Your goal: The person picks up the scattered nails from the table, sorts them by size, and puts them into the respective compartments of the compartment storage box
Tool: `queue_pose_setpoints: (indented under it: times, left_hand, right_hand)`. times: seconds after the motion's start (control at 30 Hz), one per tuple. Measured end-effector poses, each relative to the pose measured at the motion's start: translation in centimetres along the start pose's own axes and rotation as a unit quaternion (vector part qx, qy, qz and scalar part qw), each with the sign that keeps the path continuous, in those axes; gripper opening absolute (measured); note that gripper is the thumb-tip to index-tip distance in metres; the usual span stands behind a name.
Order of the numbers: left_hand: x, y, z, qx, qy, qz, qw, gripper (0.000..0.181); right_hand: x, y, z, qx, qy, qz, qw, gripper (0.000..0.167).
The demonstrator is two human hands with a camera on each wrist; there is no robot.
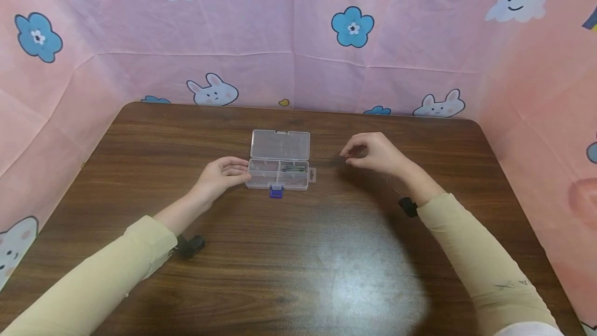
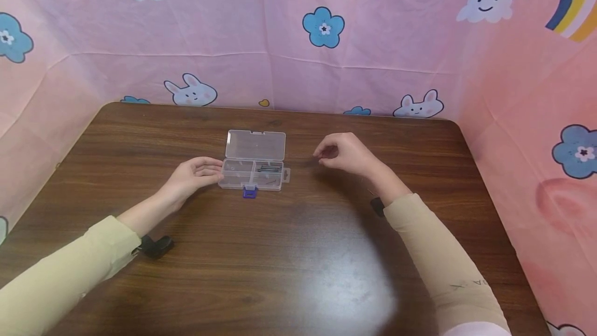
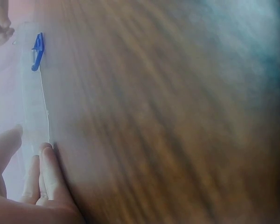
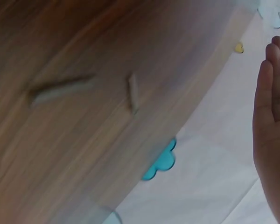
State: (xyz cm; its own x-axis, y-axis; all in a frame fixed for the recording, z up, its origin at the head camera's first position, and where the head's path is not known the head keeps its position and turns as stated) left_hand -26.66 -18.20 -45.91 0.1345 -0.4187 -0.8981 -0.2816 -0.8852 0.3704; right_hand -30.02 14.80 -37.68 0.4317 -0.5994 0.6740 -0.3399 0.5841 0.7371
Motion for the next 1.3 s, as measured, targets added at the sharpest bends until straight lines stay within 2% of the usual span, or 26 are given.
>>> queue_pose_setpoints:
  times: [0.3, 0.63, 1.3]
  left_hand:
    - [0.1, 0.0, 0.0, 0.001, 0.003, 0.0, 1.0, 0.051]
    - [0.1, 0.0, 0.1, -0.003, 0.002, 0.002, 1.0, 0.051]
    - [0.3, 0.0, 0.1, -0.001, 0.004, -0.001, 1.0, 0.051]
  right_hand:
    - [-3.4, 2.0, -2.2, -0.005, -0.059, -0.01, 0.9982, 0.018]
    - [-5.8, 3.0, -4.4, -0.009, -0.082, -0.039, 0.9958, 0.02]
    - [-8.8, 2.5, -6.7, 0.026, -0.115, -0.01, 0.9929, 0.022]
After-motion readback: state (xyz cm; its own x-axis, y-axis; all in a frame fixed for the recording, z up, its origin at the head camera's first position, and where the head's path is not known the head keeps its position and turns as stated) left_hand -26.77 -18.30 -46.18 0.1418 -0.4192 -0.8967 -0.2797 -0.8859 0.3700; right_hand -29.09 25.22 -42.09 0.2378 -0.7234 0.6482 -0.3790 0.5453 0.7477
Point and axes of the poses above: each hand's wrist, its own z-axis towards the middle knuckle, its own y-axis out of the back of the hand, x = y × z, the point moved 10 cm from there along z, towards the middle knuckle, and after that the axes turned 3 degrees about -y, right-handed, at the moved point
